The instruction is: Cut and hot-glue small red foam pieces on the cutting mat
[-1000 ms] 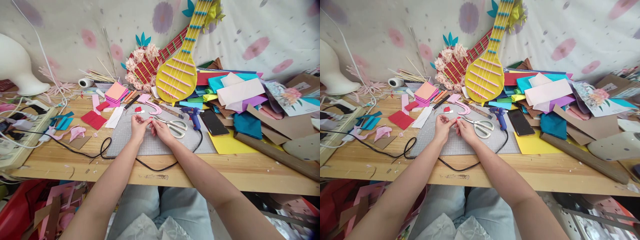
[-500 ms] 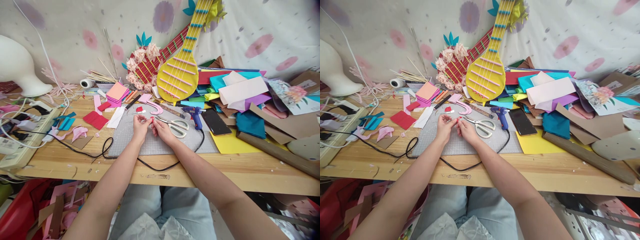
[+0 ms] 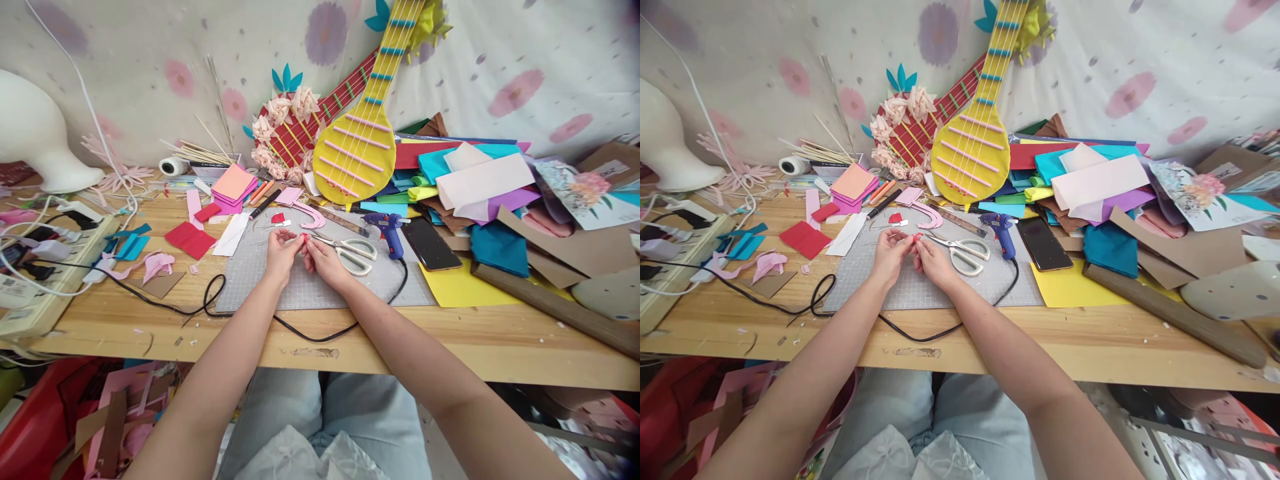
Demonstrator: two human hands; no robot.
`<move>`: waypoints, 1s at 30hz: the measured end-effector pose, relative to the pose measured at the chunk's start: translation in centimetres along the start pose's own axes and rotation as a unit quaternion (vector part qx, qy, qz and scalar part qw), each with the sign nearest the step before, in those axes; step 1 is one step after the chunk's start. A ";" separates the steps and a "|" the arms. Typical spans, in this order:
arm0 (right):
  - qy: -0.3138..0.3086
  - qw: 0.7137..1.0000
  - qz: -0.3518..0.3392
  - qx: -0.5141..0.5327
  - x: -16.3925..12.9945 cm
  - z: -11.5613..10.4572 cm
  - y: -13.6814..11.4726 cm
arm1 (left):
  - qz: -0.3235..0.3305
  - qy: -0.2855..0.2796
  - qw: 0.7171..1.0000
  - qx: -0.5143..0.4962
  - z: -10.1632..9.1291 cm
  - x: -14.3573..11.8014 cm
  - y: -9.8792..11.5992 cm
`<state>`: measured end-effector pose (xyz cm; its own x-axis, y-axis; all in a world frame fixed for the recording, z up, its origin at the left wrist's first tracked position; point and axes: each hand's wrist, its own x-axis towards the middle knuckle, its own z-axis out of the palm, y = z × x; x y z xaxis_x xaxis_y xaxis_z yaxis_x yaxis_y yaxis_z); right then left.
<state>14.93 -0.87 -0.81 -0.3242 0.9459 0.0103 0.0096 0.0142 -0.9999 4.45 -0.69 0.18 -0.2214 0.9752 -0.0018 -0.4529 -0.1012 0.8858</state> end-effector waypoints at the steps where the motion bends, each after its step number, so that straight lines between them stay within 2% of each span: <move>1: -0.002 1.000 0.004 -0.005 0.0 0.0 0.0 | 0.013 0.007 1.000 0.010 -0.1 0.0 0.0; 5: -0.003 0.999 0.008 -0.045 -0.2 0.2 -0.1 | 0.049 0.032 0.997 0.041 -0.4 0.1 -0.2; 9: -0.003 0.998 0.009 -0.062 -0.2 0.3 -0.1 | 0.053 0.034 0.997 0.039 -0.4 0.0 -0.2; 16: -0.007 1.000 0.003 -0.006 -0.2 0.1 -0.2 | -0.018 0.013 0.999 -0.028 0.1 0.0 0.1; 25: -0.014 0.999 0.005 -0.048 -0.3 0.2 -0.2 | 0.020 0.048 0.999 -0.012 -0.5 0.4 0.0; 30: -0.014 1.000 0.005 -0.025 -0.3 0.2 -0.2 | -0.008 0.040 0.999 -0.015 -0.2 0.3 0.0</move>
<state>14.86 -1.25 -0.65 -0.3507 0.9365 0.0000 0.0599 0.0224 -0.9980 4.18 -0.49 0.11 -0.2824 0.9578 -0.0542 -0.4816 -0.0927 0.8715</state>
